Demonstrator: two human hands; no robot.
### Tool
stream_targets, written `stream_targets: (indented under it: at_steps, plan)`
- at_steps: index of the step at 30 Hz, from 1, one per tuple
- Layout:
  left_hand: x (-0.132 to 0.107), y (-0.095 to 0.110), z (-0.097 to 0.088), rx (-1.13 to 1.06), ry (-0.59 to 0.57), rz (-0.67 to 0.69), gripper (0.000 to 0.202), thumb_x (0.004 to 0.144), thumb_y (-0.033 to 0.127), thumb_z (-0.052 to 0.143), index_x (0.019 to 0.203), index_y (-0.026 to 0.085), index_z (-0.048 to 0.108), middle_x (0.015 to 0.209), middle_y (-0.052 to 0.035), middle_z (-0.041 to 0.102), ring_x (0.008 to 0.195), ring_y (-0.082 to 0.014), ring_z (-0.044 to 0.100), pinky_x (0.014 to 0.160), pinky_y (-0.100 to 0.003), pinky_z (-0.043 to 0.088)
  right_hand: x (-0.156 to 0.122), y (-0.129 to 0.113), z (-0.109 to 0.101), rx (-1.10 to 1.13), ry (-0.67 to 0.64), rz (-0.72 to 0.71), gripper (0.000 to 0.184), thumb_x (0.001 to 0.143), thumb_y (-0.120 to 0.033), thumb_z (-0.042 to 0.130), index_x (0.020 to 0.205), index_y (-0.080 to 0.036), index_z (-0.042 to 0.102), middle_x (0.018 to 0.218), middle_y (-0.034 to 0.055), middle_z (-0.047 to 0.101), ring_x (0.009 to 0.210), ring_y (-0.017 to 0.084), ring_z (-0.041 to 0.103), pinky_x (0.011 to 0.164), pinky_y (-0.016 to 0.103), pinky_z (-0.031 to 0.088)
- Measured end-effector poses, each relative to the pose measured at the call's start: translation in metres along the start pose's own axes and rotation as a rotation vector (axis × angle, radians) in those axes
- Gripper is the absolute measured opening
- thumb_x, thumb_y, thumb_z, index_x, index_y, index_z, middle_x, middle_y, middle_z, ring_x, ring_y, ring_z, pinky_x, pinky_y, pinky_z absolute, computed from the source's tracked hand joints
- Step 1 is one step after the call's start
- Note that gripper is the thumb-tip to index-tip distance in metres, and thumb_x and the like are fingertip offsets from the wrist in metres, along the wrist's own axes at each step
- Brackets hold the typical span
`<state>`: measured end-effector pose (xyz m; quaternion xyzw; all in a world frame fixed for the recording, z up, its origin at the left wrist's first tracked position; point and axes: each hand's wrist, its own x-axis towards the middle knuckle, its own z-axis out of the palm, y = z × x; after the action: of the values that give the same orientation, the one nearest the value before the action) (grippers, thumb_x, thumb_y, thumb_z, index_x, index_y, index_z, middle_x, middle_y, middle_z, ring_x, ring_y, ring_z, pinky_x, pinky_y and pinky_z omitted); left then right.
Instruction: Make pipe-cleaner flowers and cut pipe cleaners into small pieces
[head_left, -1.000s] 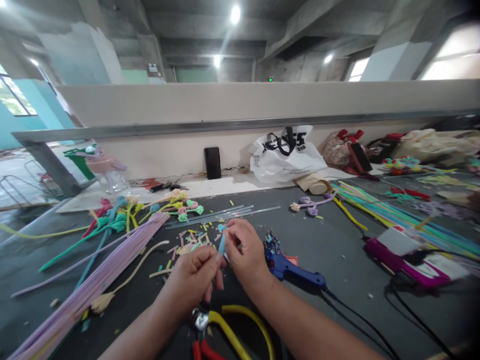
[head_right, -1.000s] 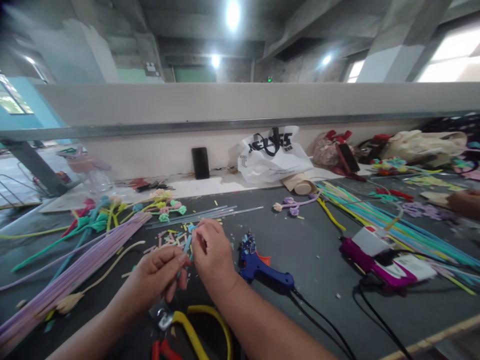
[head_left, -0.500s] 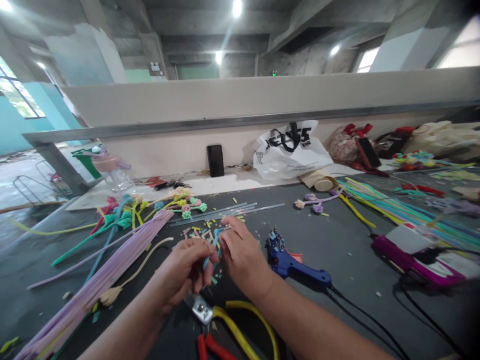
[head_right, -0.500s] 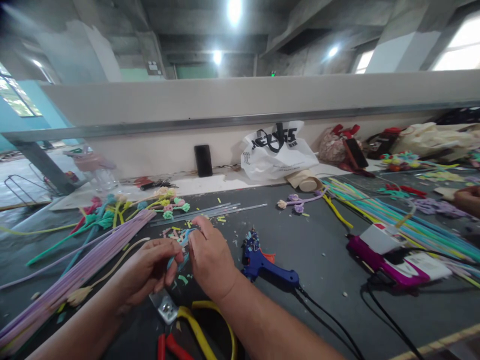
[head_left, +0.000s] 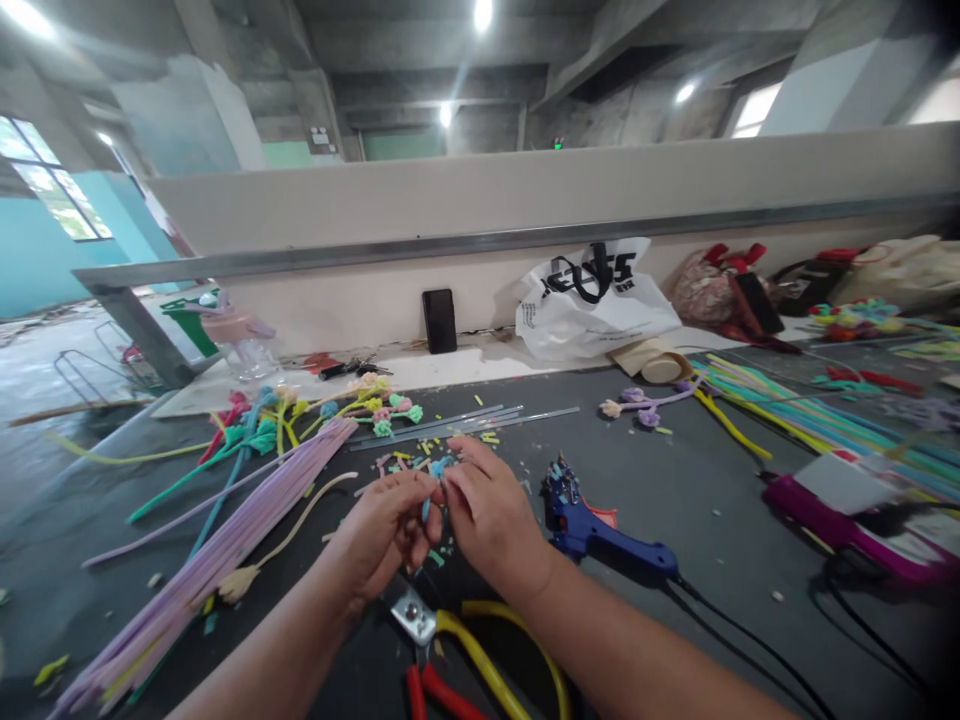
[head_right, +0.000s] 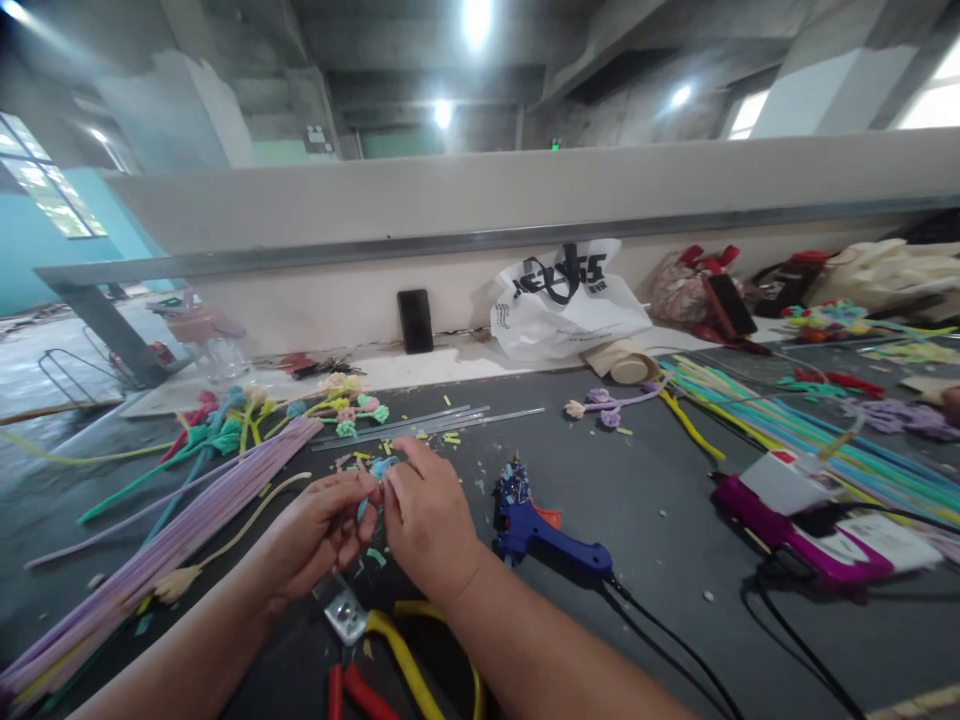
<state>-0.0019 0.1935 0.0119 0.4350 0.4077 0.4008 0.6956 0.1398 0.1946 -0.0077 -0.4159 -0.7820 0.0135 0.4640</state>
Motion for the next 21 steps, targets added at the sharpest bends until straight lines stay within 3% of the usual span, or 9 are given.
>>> stream_targets:
  at_steps: [3,9,17,21]
  plan:
    - [0.000,-0.001,0.003,0.034,0.024,0.011,0.021,0.077,0.035,0.052,0.071,0.015,0.048,0.049,0.0033,0.056,0.028,-0.0043,0.044,0.028,-0.012,0.031,0.001,0.005,0.003,0.082,0.014,0.025,0.017,0.078,-0.009,0.045,0.074,-0.021,0.057,0.102,0.0100,0.059,0.104,0.021,0.051,0.086,0.036,0.042]
    - [0.002,-0.006,0.004,0.110,0.049,0.065,0.026,0.075,0.042,0.055,0.075,0.018,0.042,0.049,0.0058,0.056,0.029,-0.0066,0.047,0.029,-0.014,0.034,0.002,0.011,0.006,0.007,0.036,0.019,0.011,0.073,-0.012,0.054,0.069,-0.021,0.059,0.088,0.0068,0.063,0.088,0.021,0.054,0.079,0.037,0.040]
    - [-0.001,-0.004,0.012,0.217,0.089,0.036,0.024,0.075,0.042,0.052,0.074,0.019,0.043,0.044,0.0064,0.055,0.026,-0.0084,0.047,0.026,-0.015,0.033,0.005,0.012,0.005,-0.036,0.052,0.135,0.014,0.076,-0.013,0.050,0.064,-0.019,0.056,0.077,0.0058,0.058,0.078,0.019,0.053,0.072,0.032,0.040]
    - [-0.003,-0.004,0.016,0.268,0.128,0.087,0.024,0.074,0.041,0.052,0.073,0.020,0.043,0.042,0.0073,0.054,0.025,-0.0079,0.046,0.026,-0.014,0.032,0.007,0.017,0.006,0.029,0.086,0.132,0.017,0.077,-0.012,0.047,0.063,-0.019,0.052,0.075,0.0052,0.054,0.074,0.018,0.050,0.067,0.029,0.042]
